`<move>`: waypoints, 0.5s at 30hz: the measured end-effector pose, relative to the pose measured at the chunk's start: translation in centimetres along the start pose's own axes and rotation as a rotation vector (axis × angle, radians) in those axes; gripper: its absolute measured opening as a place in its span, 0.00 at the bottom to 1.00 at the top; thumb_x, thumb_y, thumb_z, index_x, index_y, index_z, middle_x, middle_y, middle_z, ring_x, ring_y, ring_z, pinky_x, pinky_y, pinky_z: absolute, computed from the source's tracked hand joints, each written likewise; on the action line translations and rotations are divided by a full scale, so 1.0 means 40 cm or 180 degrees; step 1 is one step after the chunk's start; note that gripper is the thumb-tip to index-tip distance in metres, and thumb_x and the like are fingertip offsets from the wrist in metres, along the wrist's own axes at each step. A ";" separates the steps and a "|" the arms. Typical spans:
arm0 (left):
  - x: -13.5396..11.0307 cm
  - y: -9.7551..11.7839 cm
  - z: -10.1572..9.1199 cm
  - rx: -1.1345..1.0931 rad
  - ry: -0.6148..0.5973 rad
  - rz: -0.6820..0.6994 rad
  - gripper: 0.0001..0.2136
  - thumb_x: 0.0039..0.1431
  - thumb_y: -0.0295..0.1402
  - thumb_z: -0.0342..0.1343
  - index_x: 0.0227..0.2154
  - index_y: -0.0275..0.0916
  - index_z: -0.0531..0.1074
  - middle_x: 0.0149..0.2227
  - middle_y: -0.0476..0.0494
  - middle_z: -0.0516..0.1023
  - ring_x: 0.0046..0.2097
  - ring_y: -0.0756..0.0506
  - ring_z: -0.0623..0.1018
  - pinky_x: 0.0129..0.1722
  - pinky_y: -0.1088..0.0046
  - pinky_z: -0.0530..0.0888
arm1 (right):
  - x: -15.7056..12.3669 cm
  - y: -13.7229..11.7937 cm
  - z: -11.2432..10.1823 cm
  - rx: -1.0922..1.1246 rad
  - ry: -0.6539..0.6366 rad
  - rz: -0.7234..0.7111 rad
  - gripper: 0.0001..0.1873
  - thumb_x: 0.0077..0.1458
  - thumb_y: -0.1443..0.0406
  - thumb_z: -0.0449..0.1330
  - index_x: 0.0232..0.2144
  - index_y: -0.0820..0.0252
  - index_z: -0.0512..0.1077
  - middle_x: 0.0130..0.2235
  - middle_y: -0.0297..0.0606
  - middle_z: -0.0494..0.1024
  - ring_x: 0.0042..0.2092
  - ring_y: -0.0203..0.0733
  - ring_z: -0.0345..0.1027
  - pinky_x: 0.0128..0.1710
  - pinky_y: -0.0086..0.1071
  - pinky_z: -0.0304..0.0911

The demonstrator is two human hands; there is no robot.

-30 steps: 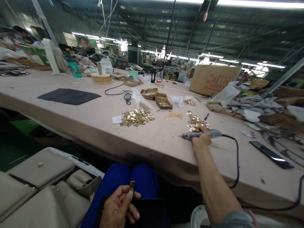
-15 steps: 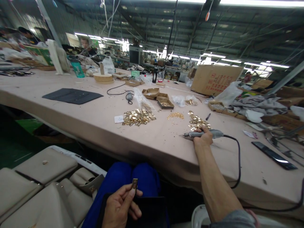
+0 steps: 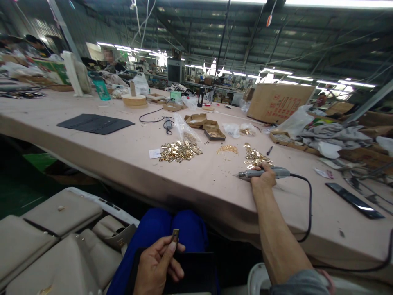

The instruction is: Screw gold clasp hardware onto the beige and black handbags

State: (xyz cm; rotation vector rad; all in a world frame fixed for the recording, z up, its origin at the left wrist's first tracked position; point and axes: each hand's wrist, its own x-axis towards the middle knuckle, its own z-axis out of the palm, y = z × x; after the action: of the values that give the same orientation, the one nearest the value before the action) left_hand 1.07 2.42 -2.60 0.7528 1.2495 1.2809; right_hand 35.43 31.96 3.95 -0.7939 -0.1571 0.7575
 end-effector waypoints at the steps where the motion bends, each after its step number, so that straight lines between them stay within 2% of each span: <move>1: 0.000 0.000 0.000 0.0001 0.0013 0.0009 0.25 0.56 0.54 0.67 0.37 0.32 0.80 0.23 0.40 0.81 0.18 0.46 0.77 0.16 0.77 0.73 | -0.001 -0.001 0.002 0.0016 0.0032 0.0012 0.22 0.56 0.60 0.69 0.30 0.55 0.56 0.28 0.26 0.67 0.22 0.30 0.58 0.16 0.25 0.65; 7: -0.001 -0.003 0.002 -0.0008 0.0017 0.0053 0.23 0.56 0.53 0.68 0.37 0.33 0.80 0.25 0.40 0.81 0.17 0.47 0.77 0.15 0.78 0.73 | -0.007 -0.007 0.008 0.0087 0.0185 0.0091 0.20 0.53 0.69 0.68 0.30 0.56 0.57 0.30 0.28 0.70 0.23 0.29 0.58 0.16 0.22 0.63; 12: 0.004 -0.013 -0.007 0.0022 -0.0050 0.0081 0.23 0.59 0.52 0.66 0.38 0.32 0.80 0.22 0.42 0.79 0.18 0.47 0.77 0.16 0.79 0.73 | -0.010 -0.006 0.012 0.0107 0.0244 0.0092 0.18 0.53 0.71 0.67 0.30 0.57 0.59 0.31 0.29 0.71 0.24 0.29 0.59 0.17 0.23 0.64; 15: 0.012 -0.024 -0.015 0.0051 -0.0132 0.0016 0.25 0.57 0.54 0.67 0.38 0.32 0.80 0.22 0.41 0.80 0.18 0.46 0.77 0.16 0.77 0.74 | -0.007 -0.002 0.015 0.0095 0.0272 0.0067 0.19 0.53 0.71 0.68 0.30 0.56 0.58 0.30 0.28 0.70 0.23 0.29 0.58 0.18 0.23 0.65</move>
State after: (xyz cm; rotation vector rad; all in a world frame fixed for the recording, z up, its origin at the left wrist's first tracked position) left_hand 0.69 2.57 -3.75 0.7907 1.2264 1.2548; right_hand 35.04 32.09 4.48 -0.7992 -0.0609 0.7429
